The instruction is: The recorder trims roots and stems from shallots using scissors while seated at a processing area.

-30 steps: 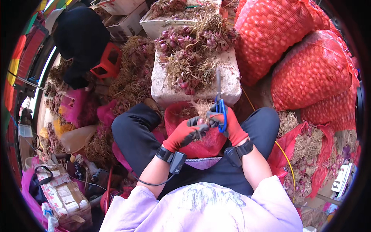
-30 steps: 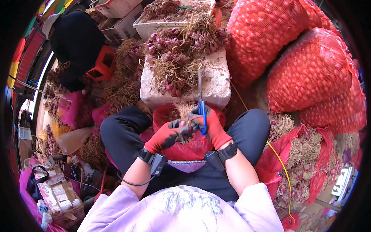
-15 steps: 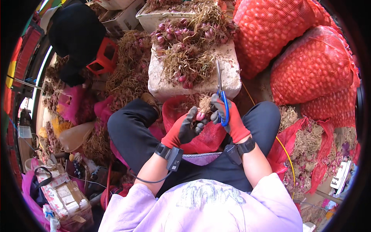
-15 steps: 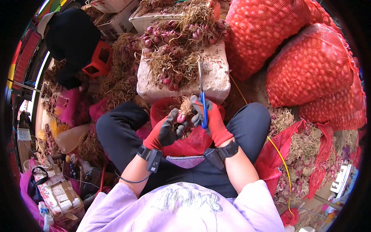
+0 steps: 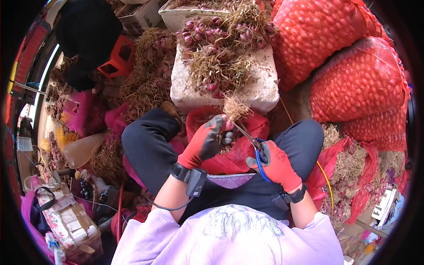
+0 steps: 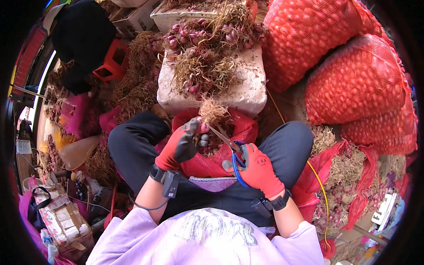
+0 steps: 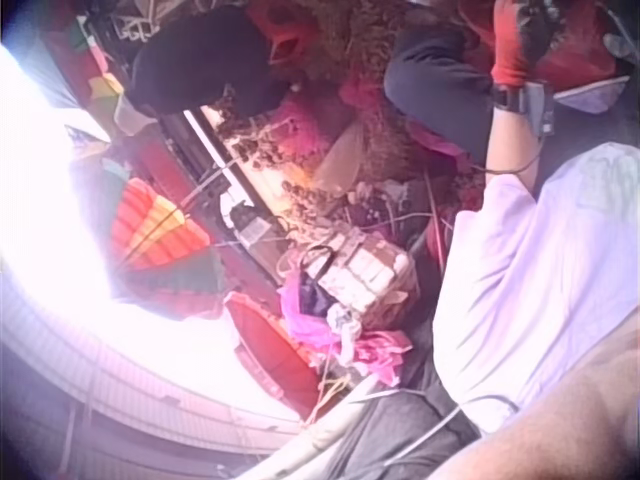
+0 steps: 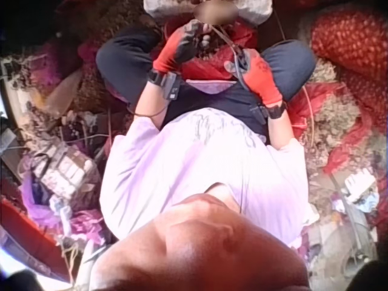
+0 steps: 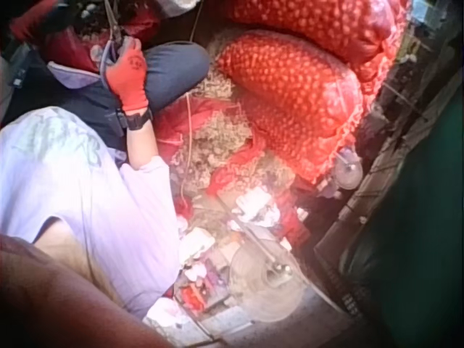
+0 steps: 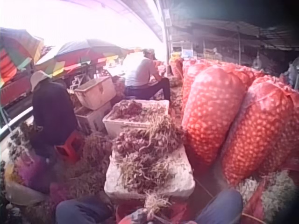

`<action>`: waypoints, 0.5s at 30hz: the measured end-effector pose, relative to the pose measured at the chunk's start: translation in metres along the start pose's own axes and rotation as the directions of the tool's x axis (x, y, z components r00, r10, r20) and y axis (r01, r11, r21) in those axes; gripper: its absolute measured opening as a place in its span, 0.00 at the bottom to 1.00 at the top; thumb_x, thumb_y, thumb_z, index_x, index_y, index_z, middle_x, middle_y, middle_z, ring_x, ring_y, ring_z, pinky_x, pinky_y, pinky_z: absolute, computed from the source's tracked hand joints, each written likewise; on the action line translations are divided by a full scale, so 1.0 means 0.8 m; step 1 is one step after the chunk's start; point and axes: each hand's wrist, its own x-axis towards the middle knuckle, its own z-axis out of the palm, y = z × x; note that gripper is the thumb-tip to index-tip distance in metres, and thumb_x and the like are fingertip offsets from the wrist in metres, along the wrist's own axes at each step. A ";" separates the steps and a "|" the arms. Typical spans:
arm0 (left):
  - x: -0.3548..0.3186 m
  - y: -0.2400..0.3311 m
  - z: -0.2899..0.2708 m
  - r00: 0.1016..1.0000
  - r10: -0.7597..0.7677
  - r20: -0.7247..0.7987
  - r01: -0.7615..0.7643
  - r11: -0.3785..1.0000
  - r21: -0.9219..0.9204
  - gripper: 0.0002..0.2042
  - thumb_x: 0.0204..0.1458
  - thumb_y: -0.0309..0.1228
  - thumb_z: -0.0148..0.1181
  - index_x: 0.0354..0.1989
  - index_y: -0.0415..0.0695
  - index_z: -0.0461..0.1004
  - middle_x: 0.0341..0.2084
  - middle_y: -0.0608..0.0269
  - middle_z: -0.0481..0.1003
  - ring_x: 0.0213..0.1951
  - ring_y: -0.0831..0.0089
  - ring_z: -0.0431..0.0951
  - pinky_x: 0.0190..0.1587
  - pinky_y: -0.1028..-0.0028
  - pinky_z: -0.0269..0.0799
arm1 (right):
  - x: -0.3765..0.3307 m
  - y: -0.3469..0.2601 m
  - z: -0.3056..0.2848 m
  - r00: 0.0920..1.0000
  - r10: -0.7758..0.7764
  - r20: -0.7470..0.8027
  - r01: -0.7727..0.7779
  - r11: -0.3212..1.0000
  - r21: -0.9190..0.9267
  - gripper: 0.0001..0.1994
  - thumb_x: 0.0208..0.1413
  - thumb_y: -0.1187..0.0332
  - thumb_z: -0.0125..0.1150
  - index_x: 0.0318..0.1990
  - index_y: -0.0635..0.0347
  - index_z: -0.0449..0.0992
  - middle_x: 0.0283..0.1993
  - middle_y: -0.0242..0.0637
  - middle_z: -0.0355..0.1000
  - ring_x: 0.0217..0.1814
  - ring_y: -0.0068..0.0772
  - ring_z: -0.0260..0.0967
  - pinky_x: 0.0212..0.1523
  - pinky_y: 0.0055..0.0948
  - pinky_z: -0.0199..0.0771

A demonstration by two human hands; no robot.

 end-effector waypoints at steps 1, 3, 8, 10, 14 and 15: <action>-0.002 -0.001 0.001 1.000 -0.021 -0.021 0.022 0.997 0.079 0.18 0.59 0.47 0.47 0.45 0.44 0.66 0.34 0.68 0.70 0.30 0.80 0.69 0.32 0.79 0.66 | 0.002 -0.003 0.000 1.000 0.000 0.001 0.000 1.000 0.001 0.30 0.39 0.47 0.69 0.43 0.60 0.69 0.34 0.40 0.67 0.33 0.43 0.68 0.32 0.37 0.68; -0.001 -0.002 -0.004 0.996 -0.083 -0.025 0.086 0.987 0.138 0.17 0.59 0.46 0.47 0.45 0.44 0.66 0.33 0.68 0.70 0.30 0.80 0.69 0.33 0.79 0.66 | 0.009 -0.011 -0.001 0.999 0.011 0.031 -0.012 1.000 0.013 0.30 0.39 0.46 0.68 0.42 0.60 0.69 0.33 0.42 0.66 0.33 0.44 0.68 0.32 0.38 0.68; -0.002 -0.004 -0.007 0.992 -0.118 0.044 0.104 0.964 0.244 0.15 0.59 0.44 0.47 0.42 0.44 0.67 0.28 0.73 0.67 0.25 0.83 0.62 0.28 0.80 0.60 | 0.017 -0.009 0.011 0.997 -0.046 -0.056 0.042 0.997 -0.072 0.29 0.40 0.45 0.67 0.37 0.62 0.69 0.32 0.43 0.66 0.32 0.45 0.69 0.31 0.39 0.68; -0.004 -0.007 -0.009 0.991 -0.121 0.056 0.104 0.962 0.251 0.15 0.59 0.44 0.47 0.41 0.44 0.67 0.27 0.74 0.65 0.24 0.84 0.60 0.27 0.81 0.59 | 0.018 -0.007 0.016 0.996 -0.026 -0.083 0.020 0.997 -0.076 0.29 0.39 0.44 0.66 0.35 0.63 0.69 0.31 0.43 0.66 0.31 0.45 0.69 0.30 0.40 0.68; 0.002 -0.014 -0.015 0.990 -0.130 0.050 0.113 0.958 0.264 0.13 0.60 0.43 0.47 0.40 0.45 0.67 0.26 0.75 0.64 0.22 0.85 0.58 0.26 0.82 0.56 | 0.021 -0.003 0.025 0.988 -0.014 -0.154 0.000 0.996 -0.093 0.27 0.41 0.46 0.65 0.33 0.63 0.69 0.29 0.45 0.68 0.30 0.47 0.69 0.30 0.40 0.68; 0.003 -0.016 -0.011 0.990 -0.132 0.052 0.114 0.958 0.264 0.13 0.60 0.43 0.47 0.40 0.45 0.67 0.26 0.75 0.64 0.22 0.85 0.58 0.26 0.82 0.56 | 0.022 -0.001 0.027 0.974 -0.055 -0.221 0.030 0.993 -0.116 0.26 0.42 0.46 0.65 0.32 0.63 0.69 0.29 0.46 0.69 0.30 0.47 0.69 0.30 0.40 0.68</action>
